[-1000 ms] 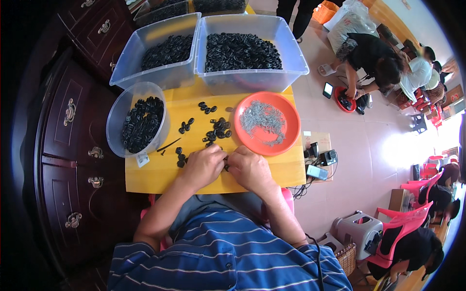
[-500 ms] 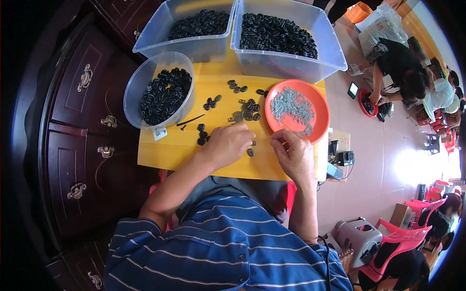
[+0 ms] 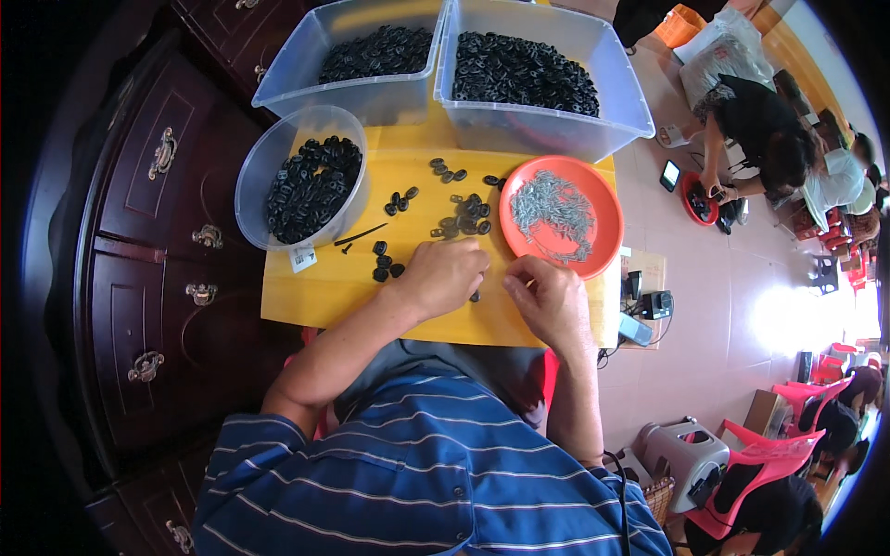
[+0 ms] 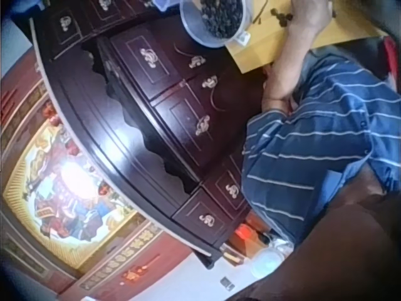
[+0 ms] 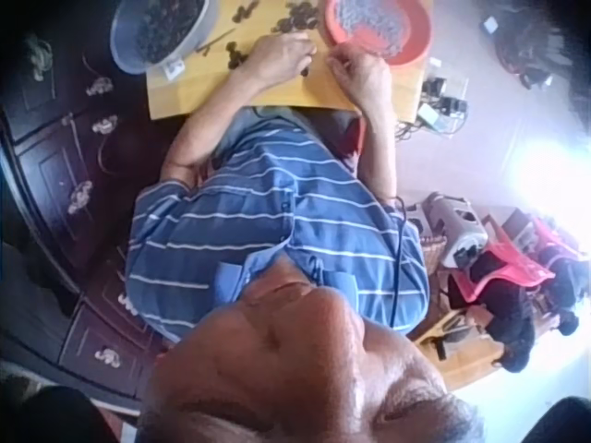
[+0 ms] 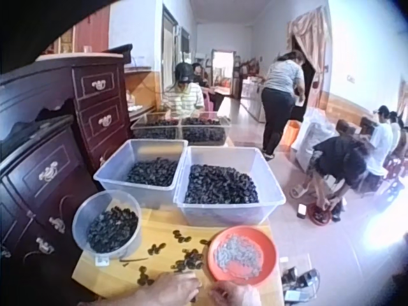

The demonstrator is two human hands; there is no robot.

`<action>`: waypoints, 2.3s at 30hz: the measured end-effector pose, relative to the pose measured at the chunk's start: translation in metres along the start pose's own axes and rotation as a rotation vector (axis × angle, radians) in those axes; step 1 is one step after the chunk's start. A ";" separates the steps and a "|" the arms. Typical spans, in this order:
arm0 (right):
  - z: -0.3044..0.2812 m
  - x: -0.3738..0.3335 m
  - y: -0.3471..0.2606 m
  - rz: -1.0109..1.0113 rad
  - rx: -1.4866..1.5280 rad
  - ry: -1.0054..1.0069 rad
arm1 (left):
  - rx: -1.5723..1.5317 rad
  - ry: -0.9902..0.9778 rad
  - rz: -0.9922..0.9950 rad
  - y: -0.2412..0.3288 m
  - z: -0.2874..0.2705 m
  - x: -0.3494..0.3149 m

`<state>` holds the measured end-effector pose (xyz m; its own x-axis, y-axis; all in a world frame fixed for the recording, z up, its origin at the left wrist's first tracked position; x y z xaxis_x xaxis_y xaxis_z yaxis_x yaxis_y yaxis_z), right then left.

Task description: The person sits at a yellow table and repeatedly picks up small black plastic components and silver metal pins. They insert the pins into the components by hand and place the assembled units into a red bowl. The person continues this repetitive assembly process throughout the clip.

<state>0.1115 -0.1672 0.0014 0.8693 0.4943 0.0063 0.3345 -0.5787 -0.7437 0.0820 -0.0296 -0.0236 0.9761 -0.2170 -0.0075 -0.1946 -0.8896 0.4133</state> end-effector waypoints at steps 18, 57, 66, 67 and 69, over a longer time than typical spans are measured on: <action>-0.010 0.001 -0.001 0.002 0.504 0.204 | -1.193 0.145 -0.092 -0.001 -0.027 0.018; -0.069 -0.003 0.105 0.069 1.360 0.615 | 0.041 0.115 0.322 0.054 0.012 0.105; -0.066 -0.002 0.107 0.088 1.341 0.584 | 0.054 0.052 0.297 0.051 0.026 0.120; -0.066 -0.002 0.107 0.091 1.335 0.584 | 0.018 0.062 0.295 0.051 0.022 0.119; -0.066 -0.002 0.107 0.095 1.329 0.580 | -0.008 0.089 0.296 0.049 0.018 0.117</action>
<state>0.1697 -0.2727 -0.0345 0.9983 -0.0242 -0.0529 -0.0290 0.5817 -0.8129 0.1849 -0.1055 -0.0208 0.8820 -0.4293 0.1941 -0.4709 -0.7900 0.3927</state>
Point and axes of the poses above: each hand's wrist, its own x-axis towards the middle knuckle, its own z-axis out of the palm, y = z × x, the point moved 9 cm from there along x, towards the middle knuckle, and after that the axes turned 1 degree about -z, right-handed, at the moved point
